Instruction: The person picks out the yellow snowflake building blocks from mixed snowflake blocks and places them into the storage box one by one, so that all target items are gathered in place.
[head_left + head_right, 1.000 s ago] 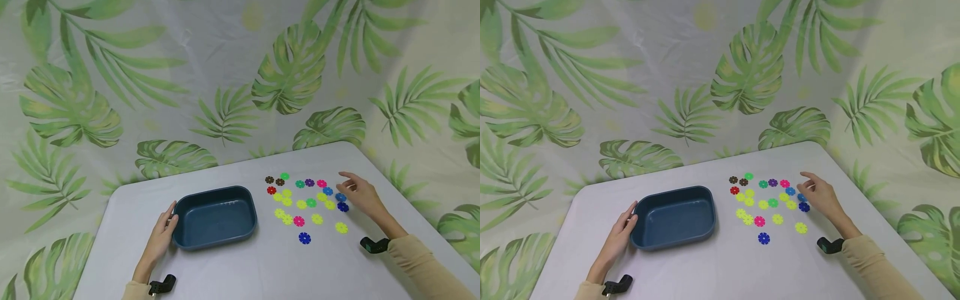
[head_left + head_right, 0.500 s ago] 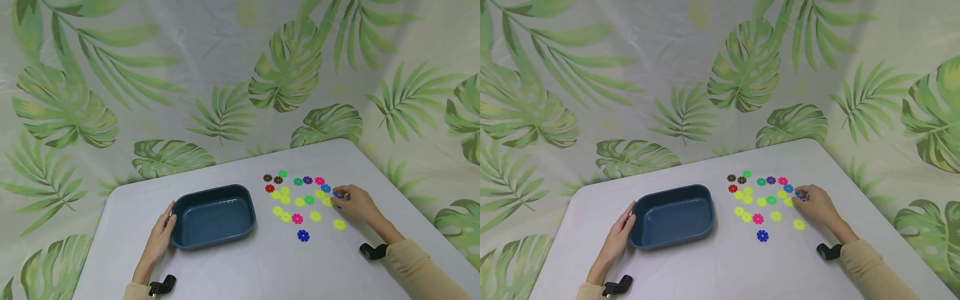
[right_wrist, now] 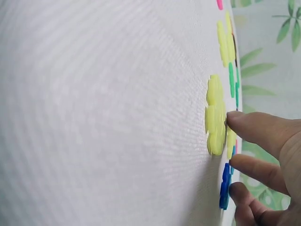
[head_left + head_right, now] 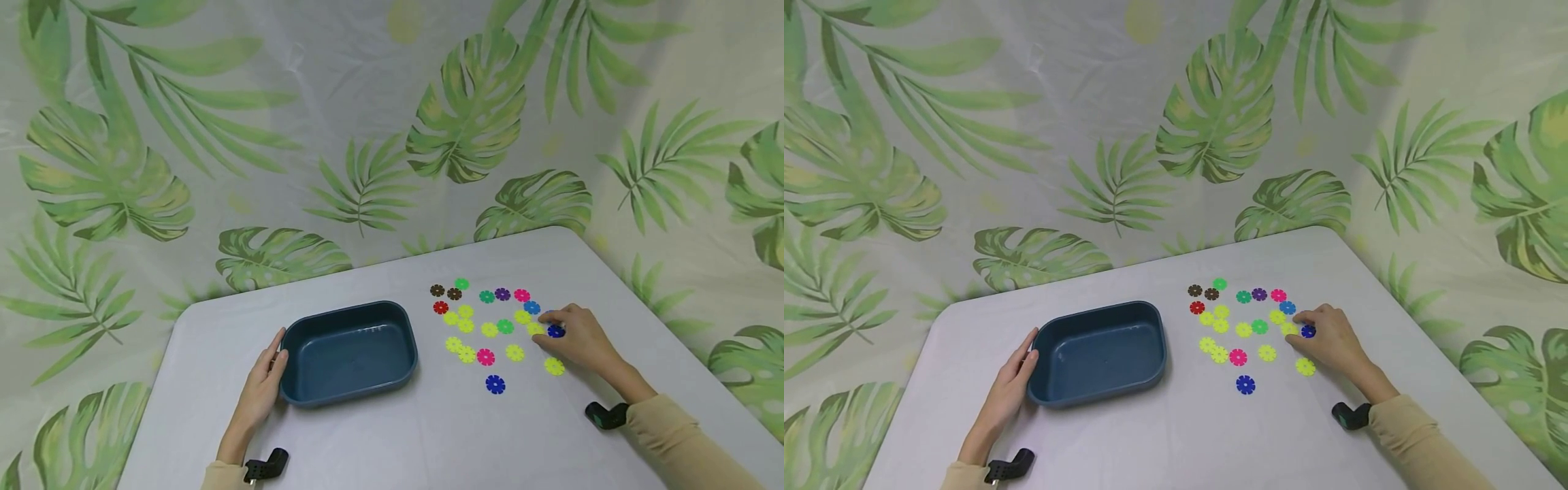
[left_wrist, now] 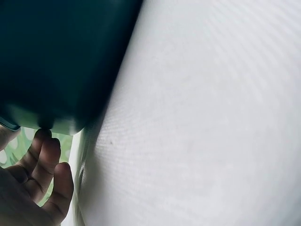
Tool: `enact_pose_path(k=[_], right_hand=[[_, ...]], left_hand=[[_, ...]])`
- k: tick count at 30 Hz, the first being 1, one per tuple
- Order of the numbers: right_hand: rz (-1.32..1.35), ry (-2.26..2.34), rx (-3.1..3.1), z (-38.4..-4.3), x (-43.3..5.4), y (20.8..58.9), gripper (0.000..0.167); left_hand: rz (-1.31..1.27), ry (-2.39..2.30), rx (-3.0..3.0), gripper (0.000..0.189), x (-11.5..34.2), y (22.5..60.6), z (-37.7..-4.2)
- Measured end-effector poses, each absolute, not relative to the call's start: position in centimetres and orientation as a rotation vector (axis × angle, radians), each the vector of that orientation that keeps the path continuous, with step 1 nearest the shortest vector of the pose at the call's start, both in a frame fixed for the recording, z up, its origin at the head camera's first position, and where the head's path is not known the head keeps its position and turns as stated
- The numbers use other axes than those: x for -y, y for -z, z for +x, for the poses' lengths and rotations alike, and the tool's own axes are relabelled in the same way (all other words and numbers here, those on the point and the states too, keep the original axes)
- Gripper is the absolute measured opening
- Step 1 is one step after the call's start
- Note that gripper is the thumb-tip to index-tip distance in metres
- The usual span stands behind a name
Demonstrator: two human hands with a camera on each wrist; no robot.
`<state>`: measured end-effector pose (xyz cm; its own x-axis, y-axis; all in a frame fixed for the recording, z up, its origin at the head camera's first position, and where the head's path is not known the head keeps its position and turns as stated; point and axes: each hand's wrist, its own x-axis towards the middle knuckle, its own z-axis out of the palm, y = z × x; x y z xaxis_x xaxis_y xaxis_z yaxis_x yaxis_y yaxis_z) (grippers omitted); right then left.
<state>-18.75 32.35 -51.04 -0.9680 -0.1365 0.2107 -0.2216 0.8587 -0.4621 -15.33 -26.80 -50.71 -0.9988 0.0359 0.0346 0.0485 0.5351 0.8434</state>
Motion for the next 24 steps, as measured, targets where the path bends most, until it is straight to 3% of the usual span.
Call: enact_pose_path(k=[24], right_hand=[[0.223,-0.787,2.890,-19.15,-32.04,51.25,0.032]], left_hand=[[-0.093,1.531,2.720,0.057,26.72,50.44,-15.21]])
